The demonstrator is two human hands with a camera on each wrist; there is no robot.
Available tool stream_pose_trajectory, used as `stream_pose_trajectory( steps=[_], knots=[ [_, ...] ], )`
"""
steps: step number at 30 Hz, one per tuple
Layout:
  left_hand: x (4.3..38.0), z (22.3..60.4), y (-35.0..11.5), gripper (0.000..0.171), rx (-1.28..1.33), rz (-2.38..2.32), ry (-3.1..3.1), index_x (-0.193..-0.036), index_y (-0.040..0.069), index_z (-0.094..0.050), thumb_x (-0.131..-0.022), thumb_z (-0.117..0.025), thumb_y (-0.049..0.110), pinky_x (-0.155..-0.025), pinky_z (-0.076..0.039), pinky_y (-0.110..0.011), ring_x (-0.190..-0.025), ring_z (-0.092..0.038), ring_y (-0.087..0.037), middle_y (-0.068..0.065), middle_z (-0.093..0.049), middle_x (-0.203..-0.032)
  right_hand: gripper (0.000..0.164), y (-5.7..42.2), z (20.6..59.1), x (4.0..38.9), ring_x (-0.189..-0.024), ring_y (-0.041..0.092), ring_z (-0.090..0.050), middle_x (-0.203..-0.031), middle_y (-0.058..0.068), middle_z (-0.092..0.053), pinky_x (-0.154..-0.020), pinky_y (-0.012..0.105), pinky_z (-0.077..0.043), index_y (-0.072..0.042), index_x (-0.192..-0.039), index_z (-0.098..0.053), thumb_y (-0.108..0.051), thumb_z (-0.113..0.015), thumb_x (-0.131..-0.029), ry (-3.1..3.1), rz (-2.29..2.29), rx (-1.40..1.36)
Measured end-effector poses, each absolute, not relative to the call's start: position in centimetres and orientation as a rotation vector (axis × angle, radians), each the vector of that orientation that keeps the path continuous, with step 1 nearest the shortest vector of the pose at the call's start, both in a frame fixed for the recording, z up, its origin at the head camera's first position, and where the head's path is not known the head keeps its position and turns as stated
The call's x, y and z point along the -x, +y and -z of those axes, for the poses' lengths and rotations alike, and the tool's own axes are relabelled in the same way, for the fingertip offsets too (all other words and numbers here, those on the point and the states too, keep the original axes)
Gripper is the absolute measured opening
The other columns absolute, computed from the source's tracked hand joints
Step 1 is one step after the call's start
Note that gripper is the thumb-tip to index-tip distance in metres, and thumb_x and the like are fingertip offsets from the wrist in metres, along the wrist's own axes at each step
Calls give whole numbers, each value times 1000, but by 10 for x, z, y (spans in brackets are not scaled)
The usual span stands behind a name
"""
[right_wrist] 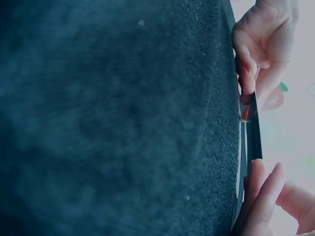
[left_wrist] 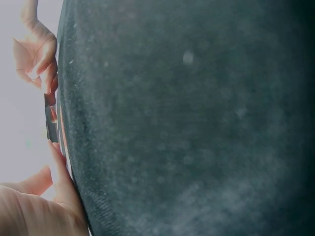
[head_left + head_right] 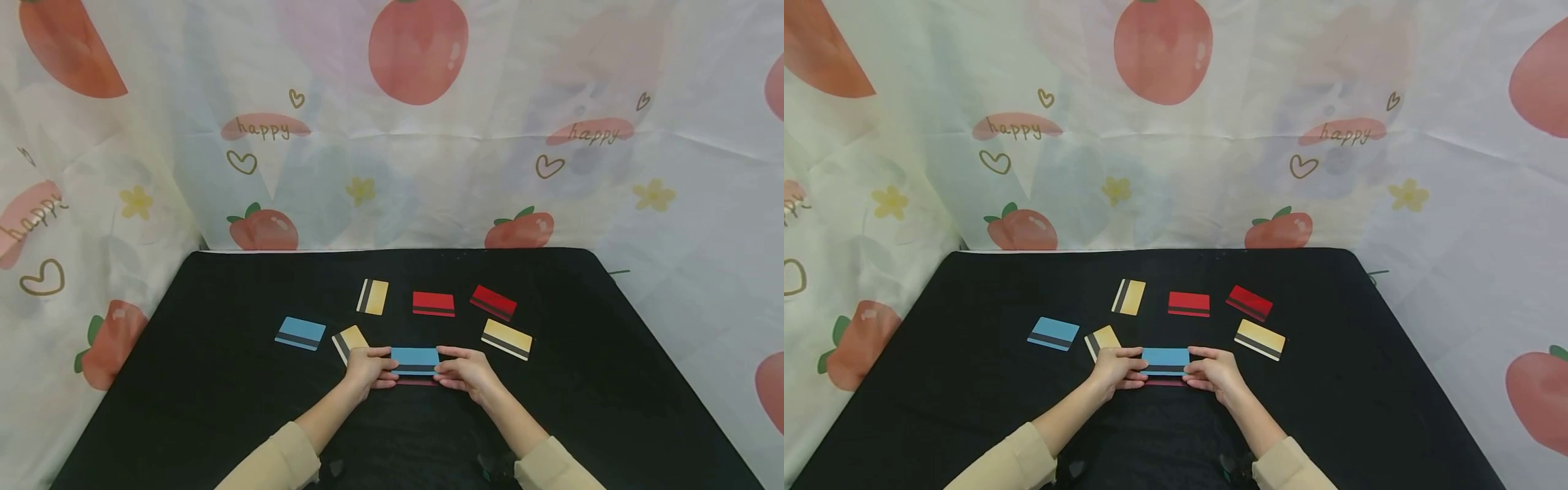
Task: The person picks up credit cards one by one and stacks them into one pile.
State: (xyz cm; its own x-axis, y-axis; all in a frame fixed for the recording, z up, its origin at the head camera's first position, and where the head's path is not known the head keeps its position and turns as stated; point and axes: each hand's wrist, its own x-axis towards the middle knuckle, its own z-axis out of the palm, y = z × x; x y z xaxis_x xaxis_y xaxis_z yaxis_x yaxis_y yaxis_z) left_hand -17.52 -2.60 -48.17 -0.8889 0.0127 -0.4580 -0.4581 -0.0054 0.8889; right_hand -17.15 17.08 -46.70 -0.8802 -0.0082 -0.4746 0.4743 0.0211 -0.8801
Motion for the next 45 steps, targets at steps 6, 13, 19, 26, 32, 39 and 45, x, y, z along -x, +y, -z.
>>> stream_pose_trajectory(
  steps=[6,13,19,26,32,39,45],
  knots=[
    [173,482,-26,38,436,-1964,1962,-121,-6,-56,-83,-60,-4,-50,-55,-28,-53,-64,-14,-16,-68,-88,46,170,468,170,-59,17,-66,-73,12,-66,-51,21,-54,7,-122,-54,10,-61,-77,1977,1913,-489],
    [172,481,-26,36,394,-1969,2014,-117,-9,-58,-81,-62,-6,-47,-54,-28,-50,-63,-15,-17,-68,-84,42,169,470,171,-60,19,-66,-77,14,-65,-52,22,-54,7,-118,-56,12,-61,-77,2019,1898,-465],
    [172,481,-26,35,358,-1940,2076,-114,-8,-60,-80,-65,-3,-46,-53,-26,-49,-63,-15,-16,-68,-82,41,168,471,172,-61,19,-66,-84,16,-64,-55,25,-55,7,-118,-57,12,-61,-77,2033,1902,-451],
    [172,479,-27,35,311,-1885,2169,-112,-8,-61,-78,-67,-3,-44,-53,-25,-46,-61,-14,-15,-68,-76,42,168,472,172,-61,19,-66,-92,21,-61,-58,28,-56,7,-118,-56,13,-61,-76,2038,1897,-441],
    [172,479,-27,36,309,-1862,2181,-112,-7,-61,-77,-69,-3,-44,-52,-25,-45,-61,-14,-14,-67,-73,42,169,471,172,-60,18,-66,-91,20,-60,-58,27,-56,7,-118,-56,11,-63,-77,2033,1866,-431],
    [173,481,-30,34,275,-1855,2192,-108,-6,-64,-74,-71,-2,-43,-53,-26,-43,-60,-13,-13,-67,-70,40,170,469,172,-59,20,-66,-86,18,-60,-57,27,-56,7,-116,-57,10,-64,-76,2063,1829,-404],
    [175,481,-32,31,251,-1799,2235,-103,-3,-67,-73,-73,0,-43,-53,-27,-43,-60,-13,-11,-65,-63,38,170,469,172,-58,18,-65,-83,16,-62,-56,27,-56,7,-113,-60,9,-66,-75,2121,1783,-357]
  ],
)
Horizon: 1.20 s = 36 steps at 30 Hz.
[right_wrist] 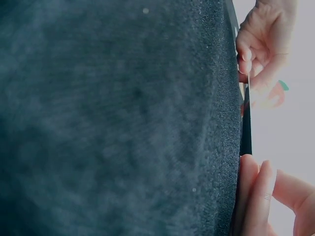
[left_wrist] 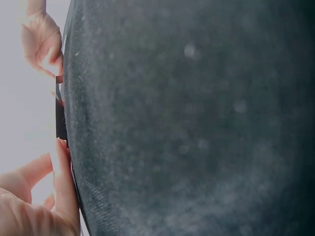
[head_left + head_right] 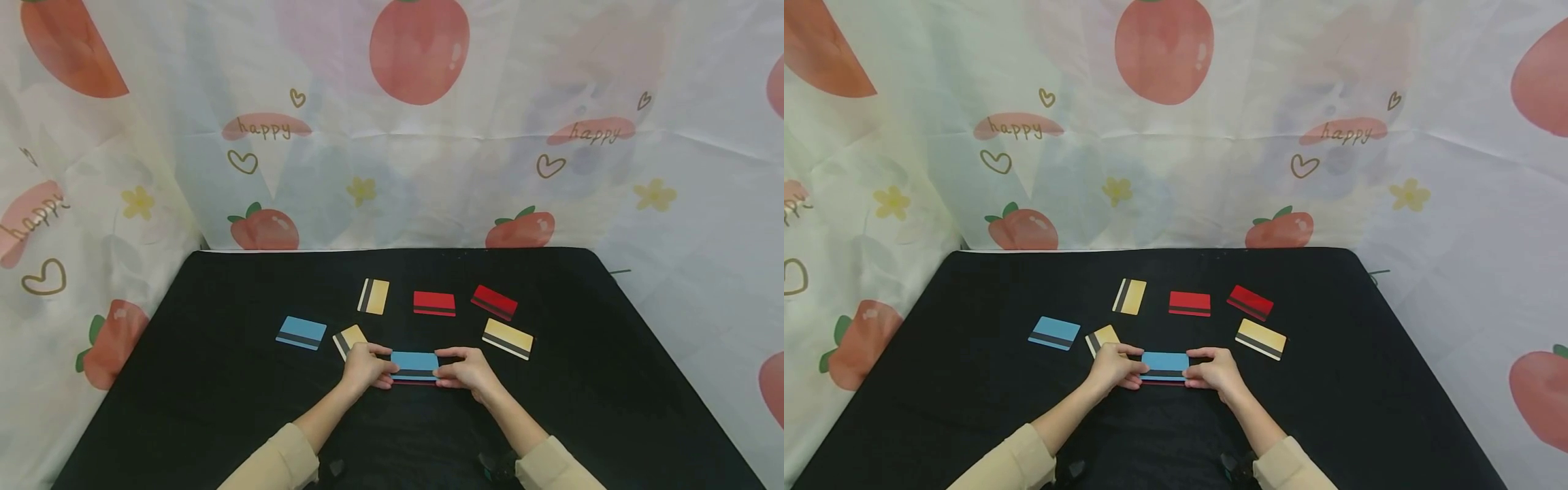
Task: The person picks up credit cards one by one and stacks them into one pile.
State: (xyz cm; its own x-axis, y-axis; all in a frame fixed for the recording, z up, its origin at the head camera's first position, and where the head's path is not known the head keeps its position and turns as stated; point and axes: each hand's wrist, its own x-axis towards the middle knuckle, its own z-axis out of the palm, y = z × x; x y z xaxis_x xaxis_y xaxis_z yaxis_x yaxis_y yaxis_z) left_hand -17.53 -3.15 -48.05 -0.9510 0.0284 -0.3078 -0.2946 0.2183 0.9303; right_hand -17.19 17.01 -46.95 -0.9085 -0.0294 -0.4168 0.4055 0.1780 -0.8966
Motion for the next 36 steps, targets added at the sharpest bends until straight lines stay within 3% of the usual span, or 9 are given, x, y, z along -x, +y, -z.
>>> stream_pose_trajectory(
  steps=[12,36],
  knots=[
    [177,480,-35,27,252,-1762,2252,-99,0,-69,-72,-74,1,-42,-52,-27,-41,-58,-11,-9,-64,-58,41,174,469,172,-56,18,-66,-73,14,-66,-53,23,-54,9,-115,-58,5,-68,-76,2134,1734,-281],
    [178,485,-33,25,231,-1751,2324,-95,0,-70,-71,-76,1,-42,-52,-26,-41,-57,-11,-8,-63,-57,29,169,473,175,-42,13,-56,-60,10,-62,-42,20,-48,2,-99,-67,2,-74,-70,2383,1590,-247]
  ],
)
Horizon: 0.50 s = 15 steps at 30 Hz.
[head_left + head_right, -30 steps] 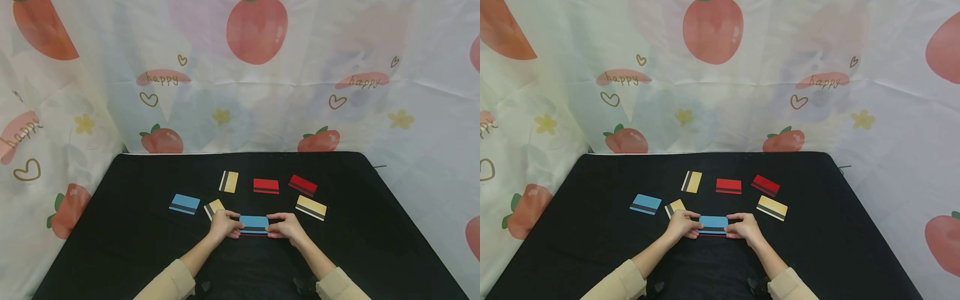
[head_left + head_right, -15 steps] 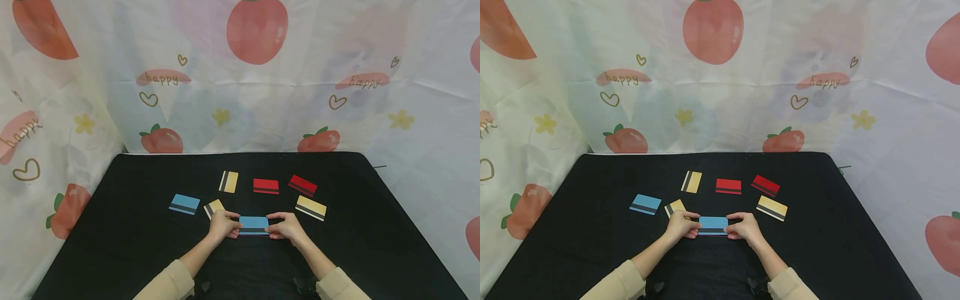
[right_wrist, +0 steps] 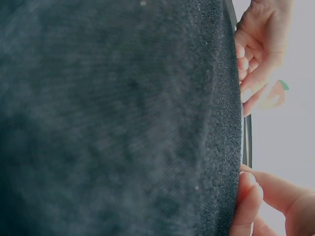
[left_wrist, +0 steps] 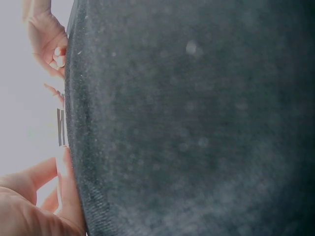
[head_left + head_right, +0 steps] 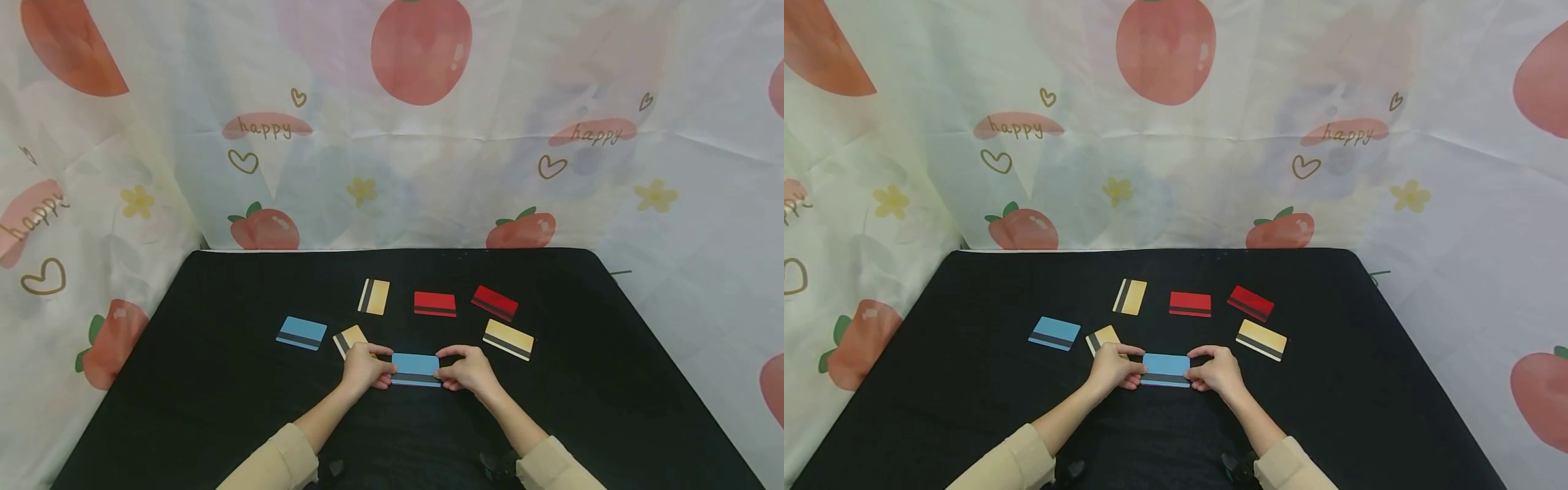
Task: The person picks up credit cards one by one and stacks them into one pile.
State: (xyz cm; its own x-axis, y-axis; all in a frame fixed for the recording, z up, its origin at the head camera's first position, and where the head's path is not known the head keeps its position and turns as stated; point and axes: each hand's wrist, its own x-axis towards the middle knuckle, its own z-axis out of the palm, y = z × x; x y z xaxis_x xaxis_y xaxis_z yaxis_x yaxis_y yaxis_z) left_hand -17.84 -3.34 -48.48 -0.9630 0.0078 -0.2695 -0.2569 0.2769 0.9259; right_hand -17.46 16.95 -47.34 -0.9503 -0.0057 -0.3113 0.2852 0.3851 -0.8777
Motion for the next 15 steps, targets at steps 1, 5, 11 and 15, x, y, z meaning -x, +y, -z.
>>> stream_pose_trajectory(
  steps=[1,5,11,15],
  knots=[
    [178,485,-33,25,231,-1747,2328,-95,0,-70,-70,-76,1,-42,-52,-26,-41,-57,-11,-8,-63,-57,30,169,474,175,-42,13,-56,-60,10,-63,-42,20,-48,2,-99,-67,2,-75,-70,2384,1590,-247],
    [178,485,-33,25,239,-1738,2340,-94,1,-71,-70,-76,0,-41,-52,-26,-40,-57,-11,-8,-63,-56,30,169,474,175,-42,13,-56,-60,10,-63,-41,20,-47,1,-99,-67,1,-75,-70,2398,1588,-252],
    [179,486,-33,26,241,-1733,2349,-95,1,-70,-69,-76,0,-41,-51,-26,-40,-57,-11,-7,-63,-56,30,169,473,175,-42,13,-55,-59,10,-62,-41,20,-47,1,-99,-67,1,-75,-70,2408,1582,-247],
    [179,486,-33,27,245,-1732,2346,-95,2,-70,-69,-76,0,-41,-52,-26,-40,-57,-11,-8,-63,-56,29,169,475,175,-42,13,-56,-59,10,-62,-41,20,-47,1,-99,-67,1,-75,-70,2400,1588,-250]
  ],
)
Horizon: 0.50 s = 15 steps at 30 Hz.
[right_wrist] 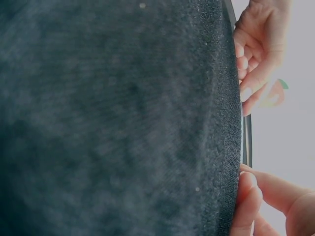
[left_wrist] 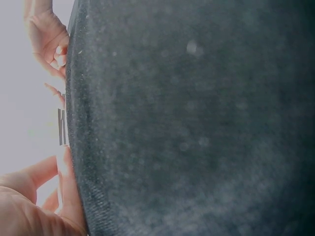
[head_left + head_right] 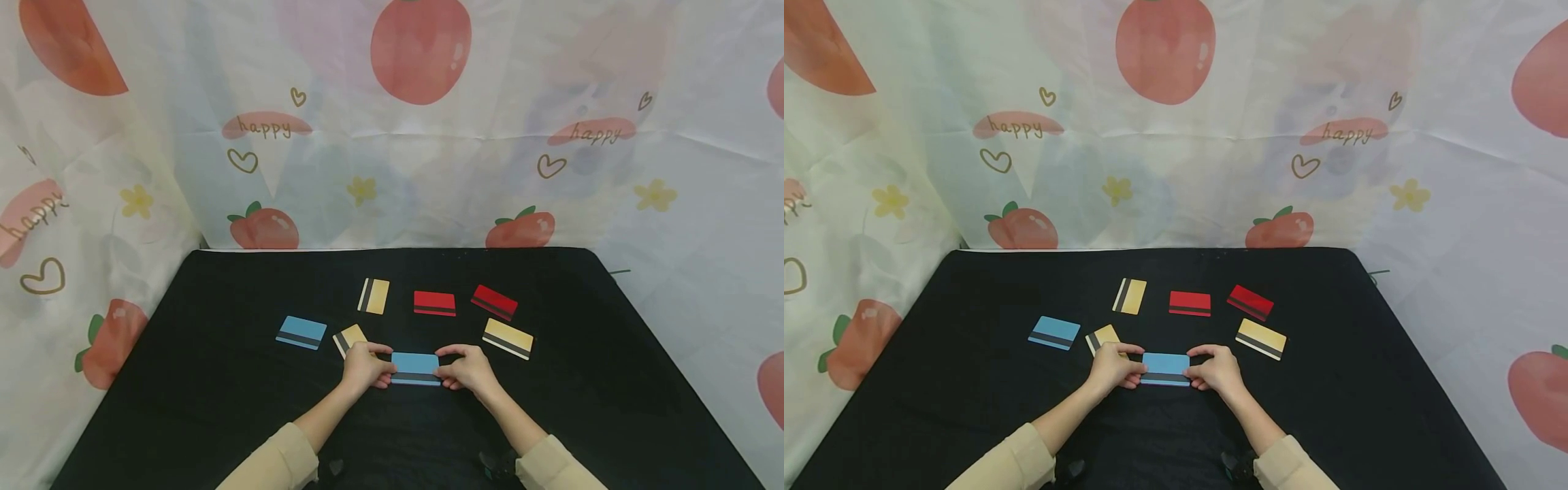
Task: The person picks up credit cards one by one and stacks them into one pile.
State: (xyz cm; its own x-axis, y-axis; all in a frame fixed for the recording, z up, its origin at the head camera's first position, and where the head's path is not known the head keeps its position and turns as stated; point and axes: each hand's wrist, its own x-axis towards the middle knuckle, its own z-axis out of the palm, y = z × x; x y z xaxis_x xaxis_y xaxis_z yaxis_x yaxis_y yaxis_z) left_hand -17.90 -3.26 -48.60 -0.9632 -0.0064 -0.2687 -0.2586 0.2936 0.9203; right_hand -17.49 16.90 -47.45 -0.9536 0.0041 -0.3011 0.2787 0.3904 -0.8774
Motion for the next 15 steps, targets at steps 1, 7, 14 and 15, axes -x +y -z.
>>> stream_pose_trajectory(
  steps=[1,7,14,15],
  knots=[
    [179,486,-33,27,246,-1732,2346,-95,2,-70,-69,-76,0,-41,-52,-26,-40,-57,-11,-8,-63,-56,29,169,474,175,-42,13,-56,-59,10,-63,-41,19,-47,0,-98,-68,1,-75,-70,2395,1592,-254],
    [179,484,-34,27,250,-1733,2339,-95,2,-70,-69,-76,1,-41,-52,-26,-40,-58,-11,-8,-63,-56,30,170,474,176,-43,12,-56,-60,10,-64,-42,19,-48,1,-100,-66,0,-74,-72,2374,1592,-248],
    [180,481,-39,26,255,-1754,2250,-98,1,-69,-72,-75,4,-43,-53,-27,-41,-58,-11,-7,-62,-56,35,178,470,179,-47,12,-58,-66,8,-64,-47,19,-50,1,-110,-63,-9,-72,-77,2241,1620,-291],
    [181,480,-40,26,257,-1760,2226,-98,1,-69,-73,-75,4,-43,-53,-27,-42,-58,-11,-7,-62,-56,36,179,469,180,-49,12,-60,-68,8,-65,-48,20,-51,1,-112,-62,-11,-71,-79,2211,1631,-289]
  ],
)
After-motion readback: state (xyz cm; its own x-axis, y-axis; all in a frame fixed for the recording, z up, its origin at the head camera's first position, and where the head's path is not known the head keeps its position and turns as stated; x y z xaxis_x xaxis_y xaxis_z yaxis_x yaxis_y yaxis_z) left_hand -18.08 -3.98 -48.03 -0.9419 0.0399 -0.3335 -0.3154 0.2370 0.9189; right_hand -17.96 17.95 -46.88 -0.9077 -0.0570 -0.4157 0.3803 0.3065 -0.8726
